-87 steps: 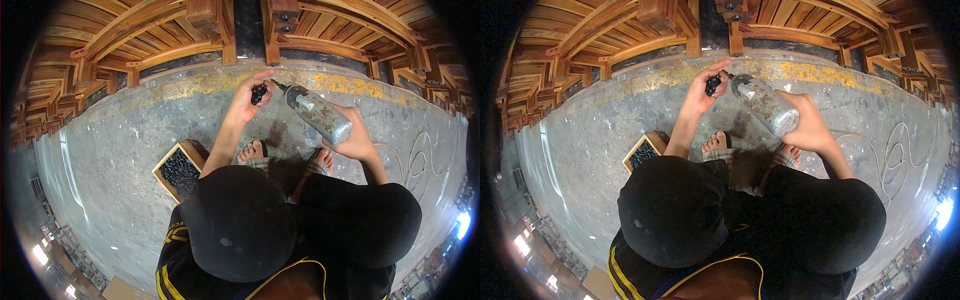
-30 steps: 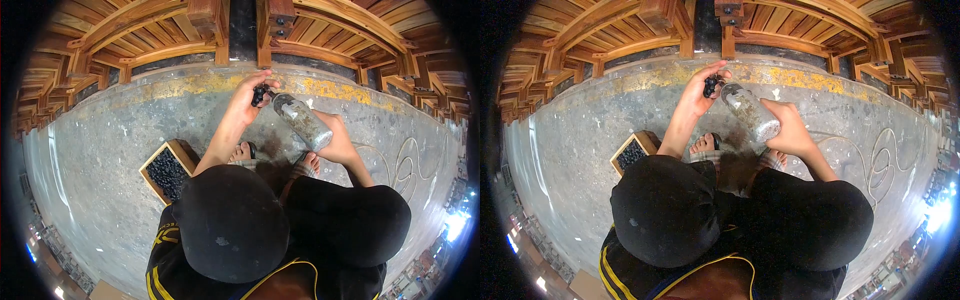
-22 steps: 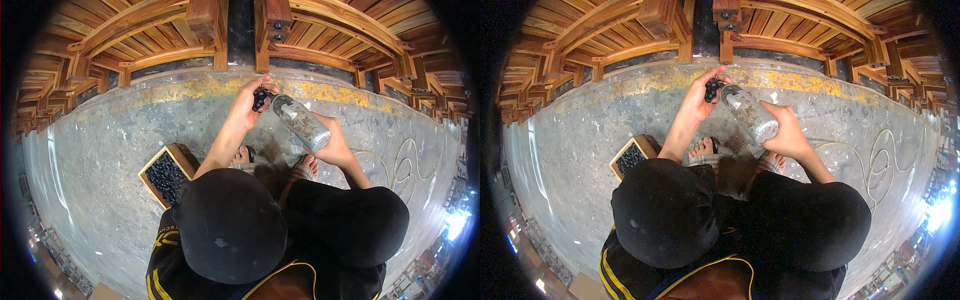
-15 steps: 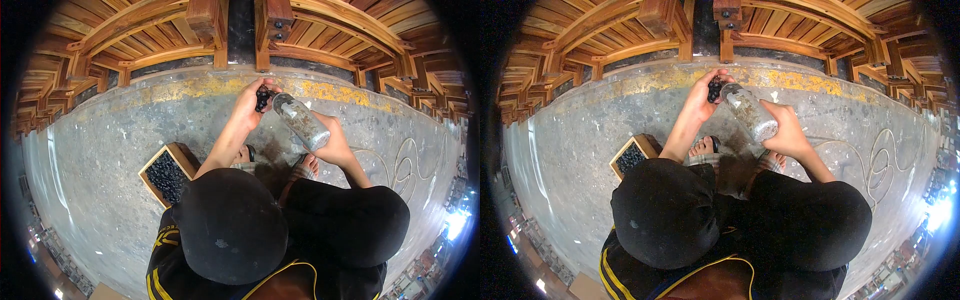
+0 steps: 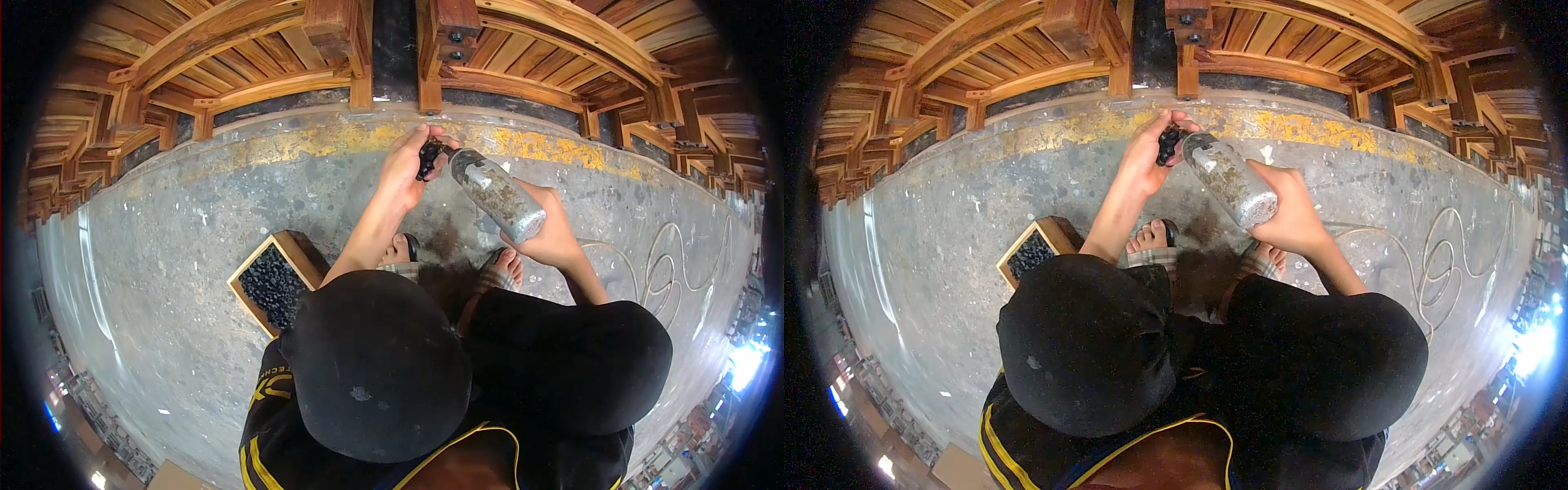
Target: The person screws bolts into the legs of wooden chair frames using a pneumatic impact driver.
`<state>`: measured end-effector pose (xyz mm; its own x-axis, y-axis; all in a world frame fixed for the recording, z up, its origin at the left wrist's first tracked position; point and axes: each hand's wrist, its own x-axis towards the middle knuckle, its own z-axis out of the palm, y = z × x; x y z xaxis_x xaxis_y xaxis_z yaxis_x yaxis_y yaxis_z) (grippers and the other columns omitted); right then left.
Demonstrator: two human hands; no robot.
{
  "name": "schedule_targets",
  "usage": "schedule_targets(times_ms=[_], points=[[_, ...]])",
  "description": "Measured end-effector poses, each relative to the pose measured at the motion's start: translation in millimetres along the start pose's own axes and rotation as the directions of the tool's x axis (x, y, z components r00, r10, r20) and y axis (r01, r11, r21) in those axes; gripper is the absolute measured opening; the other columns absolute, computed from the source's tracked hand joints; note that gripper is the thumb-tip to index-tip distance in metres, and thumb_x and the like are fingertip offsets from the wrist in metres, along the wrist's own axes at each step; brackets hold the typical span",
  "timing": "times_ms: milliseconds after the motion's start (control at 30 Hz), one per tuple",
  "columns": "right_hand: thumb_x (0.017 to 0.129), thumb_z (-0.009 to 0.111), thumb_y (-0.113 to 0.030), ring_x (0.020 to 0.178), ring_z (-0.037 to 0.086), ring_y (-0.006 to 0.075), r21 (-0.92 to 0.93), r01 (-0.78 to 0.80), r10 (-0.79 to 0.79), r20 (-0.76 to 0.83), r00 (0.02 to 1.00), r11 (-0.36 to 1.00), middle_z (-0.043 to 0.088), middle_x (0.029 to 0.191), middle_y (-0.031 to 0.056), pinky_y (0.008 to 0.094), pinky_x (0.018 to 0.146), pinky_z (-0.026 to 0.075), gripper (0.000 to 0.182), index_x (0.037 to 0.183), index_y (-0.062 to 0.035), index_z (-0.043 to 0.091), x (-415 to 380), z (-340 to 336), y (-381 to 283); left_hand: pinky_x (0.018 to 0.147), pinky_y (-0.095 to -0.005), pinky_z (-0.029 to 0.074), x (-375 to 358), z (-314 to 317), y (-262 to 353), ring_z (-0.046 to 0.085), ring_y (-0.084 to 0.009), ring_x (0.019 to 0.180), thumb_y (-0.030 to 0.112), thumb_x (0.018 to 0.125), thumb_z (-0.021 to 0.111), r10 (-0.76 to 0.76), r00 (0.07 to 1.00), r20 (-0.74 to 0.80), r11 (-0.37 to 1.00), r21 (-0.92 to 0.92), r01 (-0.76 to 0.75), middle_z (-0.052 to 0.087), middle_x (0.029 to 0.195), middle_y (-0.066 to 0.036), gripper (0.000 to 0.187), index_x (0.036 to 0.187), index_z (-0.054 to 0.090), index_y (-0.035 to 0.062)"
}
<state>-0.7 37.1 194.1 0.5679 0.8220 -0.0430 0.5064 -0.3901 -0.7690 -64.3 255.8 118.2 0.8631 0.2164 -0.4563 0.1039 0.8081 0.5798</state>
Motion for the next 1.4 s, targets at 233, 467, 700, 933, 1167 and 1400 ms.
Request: schedule_targets(times_ms=[233, 467, 700, 933, 1167, 1400], points=[[0.059, 0.066, -0.009, 0.066, 0.054, 0.0378, 0.06, 0.017, -0.017, 0.006, 1.0, 0.998, 0.06, 0.077, 0.0199, 0.0324, 0.066, 0.047, 0.039, 0.095, 0.0045, 0.058, 4, -2, -14, 0.041, -0.0207, 0.032, 2, -3, 3, 0.047, -0.0081, 0.05, 0.035, 0.097, 0.046, 0.027, 0.997, -0.07, 0.992, 0.128, -0.018, 0.064, 0.078, -0.008, 0.031, 0.097, 0.055, 0.005], [0.05, 0.062, -0.01, 0.098, 0.053, 0.0444, 0.0, -0.137, 0.137, 0.109, 0.985, 0.991, 0.06, 0.102, 0.025, 0.0398, 0.09, 0.042, 0.065, 0.113, 0.0041, 0.055, -1, -2, -4, 0.041, -0.0237, 0.031, 4, -10, 5, 0.045, -0.0109, 0.047, 0.022, 0.096, 0.043, -0.039, 0.999, -0.023, 0.999, -0.023, 0.039, 0.063, 0.079, -0.012, 0.026, 0.097, 0.058, 0.0009], [0.05, 0.061, -0.01, 0.095, 0.054, 0.0446, 0.053, -0.139, 0.131, 0.131, 0.983, 0.989, 0.06, 0.097, 0.0249, 0.0399, 0.087, 0.044, 0.064, 0.113, 0.0028, 0.055, 3, -8, -20, 0.041, -0.0236, 0.031, 0, -9, 11, 0.046, -0.0111, 0.049, 0.016, 0.096, 0.04, 0.029, 0.999, 0.016, 0.991, 0.127, -0.031, 0.065, 0.083, -0.015, 0.024, 0.099, 0.057, -0.0006], [0.05, 0.062, -0.011, 0.096, 0.053, 0.0445, 0.066, -0.131, 0.122, 0.134, 0.984, 0.989, 0.06, 0.101, 0.0246, 0.0397, 0.09, 0.042, 0.068, 0.115, 0.0031, 0.054, -1, -8, -12, 0.039, -0.0229, 0.031, 1, -10, 7, 0.048, -0.0104, 0.049, 0.03, 0.096, 0.05, 0.027, 1.0, -0.016, 0.997, 0.079, -0.025, 0.063, 0.079, -0.013, 0.03, 0.092, 0.058, 0.0014], [0.05, 0.061, -0.01, 0.099, 0.05, 0.0438, -0.011, -0.191, 0.19, 0.162, 0.968, 0.982, 0.059, 0.107, 0.0252, 0.0404, 0.095, 0.038, 0.073, 0.122, 0.0017, 0.052, -7, -3, -3, 0.035, -0.0227, 0.027, 1, -6, 3, 0.043, -0.0104, 0.042, 0.038, 0.091, 0.057, 0.038, 0.994, -0.101, 0.988, 0.155, -0.022, 0.056, 0.06, -0.005, 0.038, 0.079, 0.058, 0.0022], [0.051, 0.062, -0.011, 0.093, 0.054, 0.0441, -0.031, -0.134, 0.137, 0.165, 0.977, 0.991, 0.06, 0.098, 0.0254, 0.0391, 0.09, 0.041, 0.066, 0.114, 0.003, 0.055, 1, -8, -18, 0.032, -0.0237, 0.022, 2, -8, 4, 0.039, -0.01, 0.037, 0.04, 0.09, 0.059, 0.018, 0.996, -0.082, 0.984, 0.178, -0.003, 0.046, 0.049, -0.001, 0.041, 0.074, 0.055, 0.0023]])
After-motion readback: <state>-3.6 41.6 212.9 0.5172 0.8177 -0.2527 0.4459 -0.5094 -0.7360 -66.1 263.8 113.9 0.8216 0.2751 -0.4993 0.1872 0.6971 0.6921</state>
